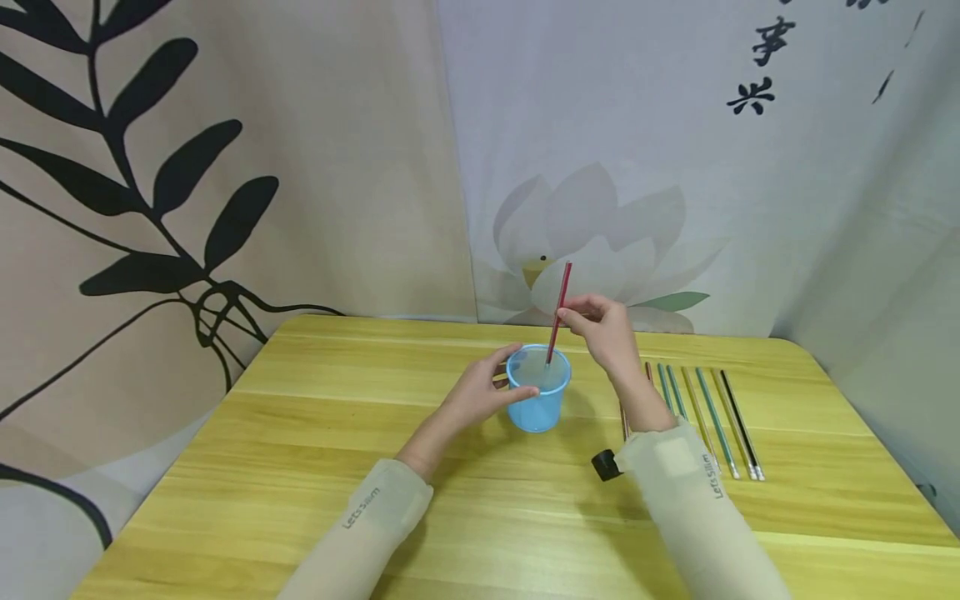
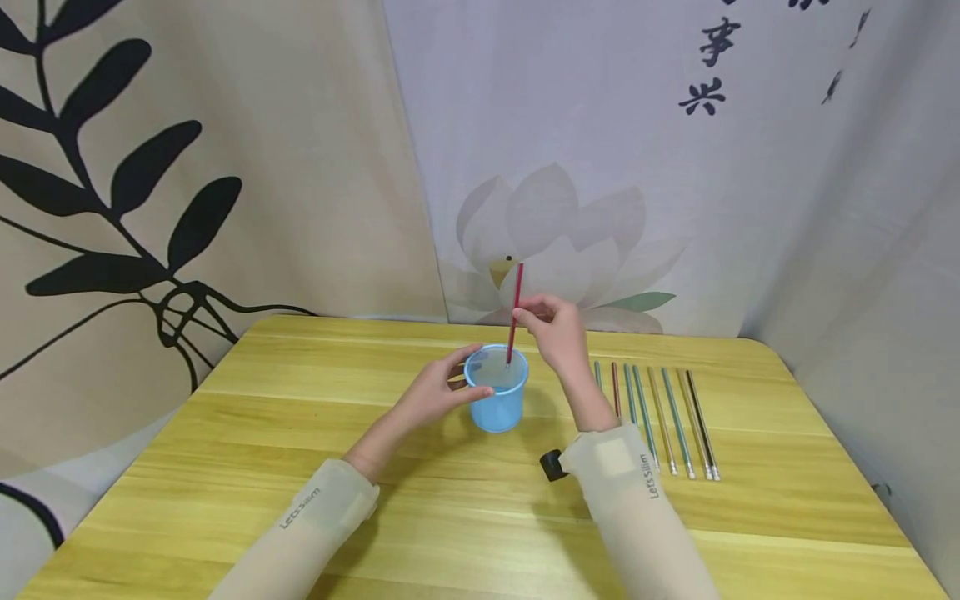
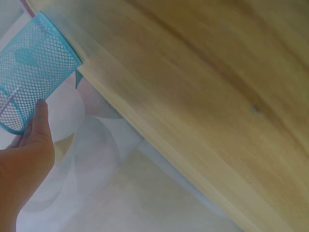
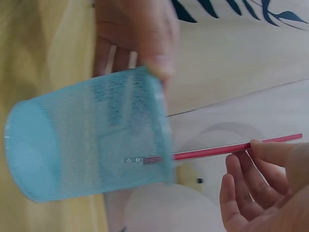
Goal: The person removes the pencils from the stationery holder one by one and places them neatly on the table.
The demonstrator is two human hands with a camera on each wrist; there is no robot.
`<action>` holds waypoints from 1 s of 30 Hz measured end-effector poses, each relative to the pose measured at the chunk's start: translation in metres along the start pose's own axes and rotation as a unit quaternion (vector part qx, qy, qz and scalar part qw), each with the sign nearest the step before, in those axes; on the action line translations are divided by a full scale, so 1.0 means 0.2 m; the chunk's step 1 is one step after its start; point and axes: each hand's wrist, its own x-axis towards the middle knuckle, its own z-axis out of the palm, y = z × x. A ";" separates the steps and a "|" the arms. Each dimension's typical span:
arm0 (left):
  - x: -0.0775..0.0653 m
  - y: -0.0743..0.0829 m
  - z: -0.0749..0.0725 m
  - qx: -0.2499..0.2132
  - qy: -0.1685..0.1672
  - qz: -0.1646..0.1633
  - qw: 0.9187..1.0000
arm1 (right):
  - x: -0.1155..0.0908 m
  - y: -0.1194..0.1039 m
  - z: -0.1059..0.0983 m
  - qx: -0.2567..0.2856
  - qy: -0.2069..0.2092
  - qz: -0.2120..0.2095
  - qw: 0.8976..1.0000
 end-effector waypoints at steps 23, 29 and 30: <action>0.01 0.01 0.01 0.003 -0.001 0.013 1.000 | -0.13 -0.03 -0.69 0.301 0.150 0.015 0.942; 0.01 0.02 0.02 0.001 0.001 0.012 1.000 | -0.22 0.09 -0.91 0.264 0.170 0.064 0.947; 0.00 0.02 0.02 0.000 0.001 0.011 1.000 | -0.23 0.12 -0.93 0.258 0.170 0.073 0.948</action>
